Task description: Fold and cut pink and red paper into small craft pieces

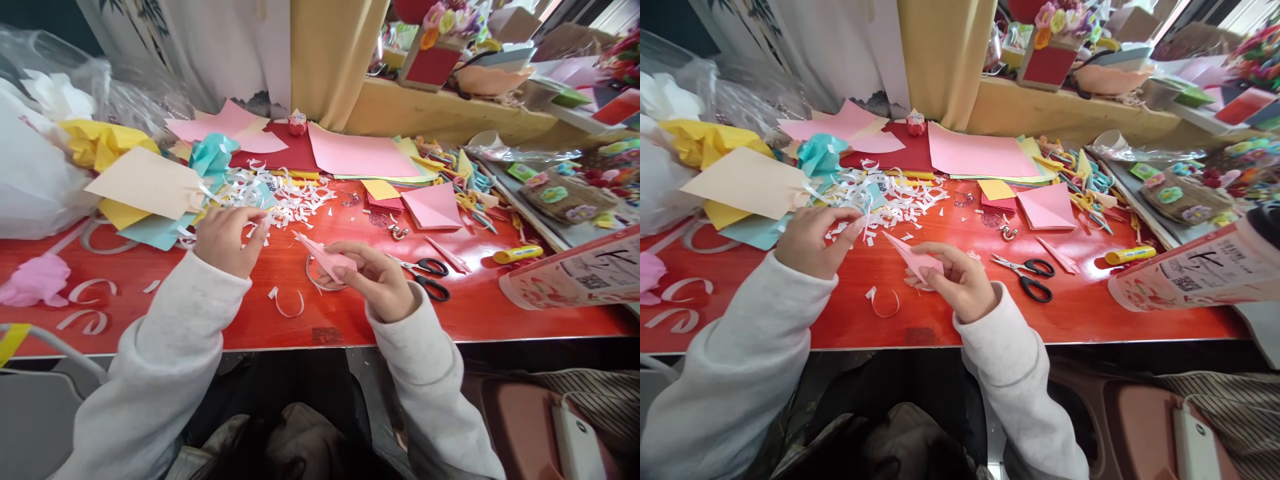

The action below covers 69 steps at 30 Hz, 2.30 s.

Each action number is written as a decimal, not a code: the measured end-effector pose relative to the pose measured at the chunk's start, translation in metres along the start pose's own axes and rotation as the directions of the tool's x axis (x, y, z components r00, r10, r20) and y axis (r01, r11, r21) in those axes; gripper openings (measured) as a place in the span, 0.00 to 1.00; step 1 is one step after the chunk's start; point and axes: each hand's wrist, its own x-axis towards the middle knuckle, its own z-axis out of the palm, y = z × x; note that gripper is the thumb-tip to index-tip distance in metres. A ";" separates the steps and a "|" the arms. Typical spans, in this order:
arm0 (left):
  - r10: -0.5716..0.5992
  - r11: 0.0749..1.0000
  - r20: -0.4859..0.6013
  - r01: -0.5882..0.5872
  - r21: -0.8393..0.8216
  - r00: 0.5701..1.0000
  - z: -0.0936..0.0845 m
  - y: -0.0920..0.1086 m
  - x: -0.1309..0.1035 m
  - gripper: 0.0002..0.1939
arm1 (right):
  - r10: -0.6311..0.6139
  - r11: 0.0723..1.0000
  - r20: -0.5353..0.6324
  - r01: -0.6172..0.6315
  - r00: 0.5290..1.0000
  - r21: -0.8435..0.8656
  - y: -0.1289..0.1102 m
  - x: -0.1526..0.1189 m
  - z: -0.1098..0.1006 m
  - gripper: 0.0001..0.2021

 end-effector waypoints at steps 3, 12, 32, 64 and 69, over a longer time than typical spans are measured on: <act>-0.061 0.881 0.273 0.180 -0.438 0.960 0.000 0.011 -0.002 0.17 | 0.018 1.000 0.062 -0.018 0.998 0.001 -0.002 0.000 0.002 0.11; -0.039 0.765 0.289 0.215 -0.607 0.957 -0.003 0.014 -0.004 0.05 | -0.048 0.992 0.280 0.078 0.959 -0.099 -0.003 -0.004 -0.001 0.30; 0.056 0.868 0.207 0.054 -0.493 0.977 0.001 0.019 -0.006 0.10 | 0.206 0.977 0.047 -0.209 0.977 0.047 0.006 0.009 0.002 0.17; -0.240 0.215 0.306 0.358 -0.909 0.921 -0.019 0.006 0.017 0.07 | -0.337 0.306 -0.772 -0.713 0.539 -0.631 -0.004 -0.046 -0.213 0.03; -0.245 0.221 0.341 0.395 -0.892 0.907 -0.019 -0.004 0.018 0.04 | -0.355 0.321 -0.730 -0.658 0.584 -0.682 -0.001 -0.045 -0.222 0.04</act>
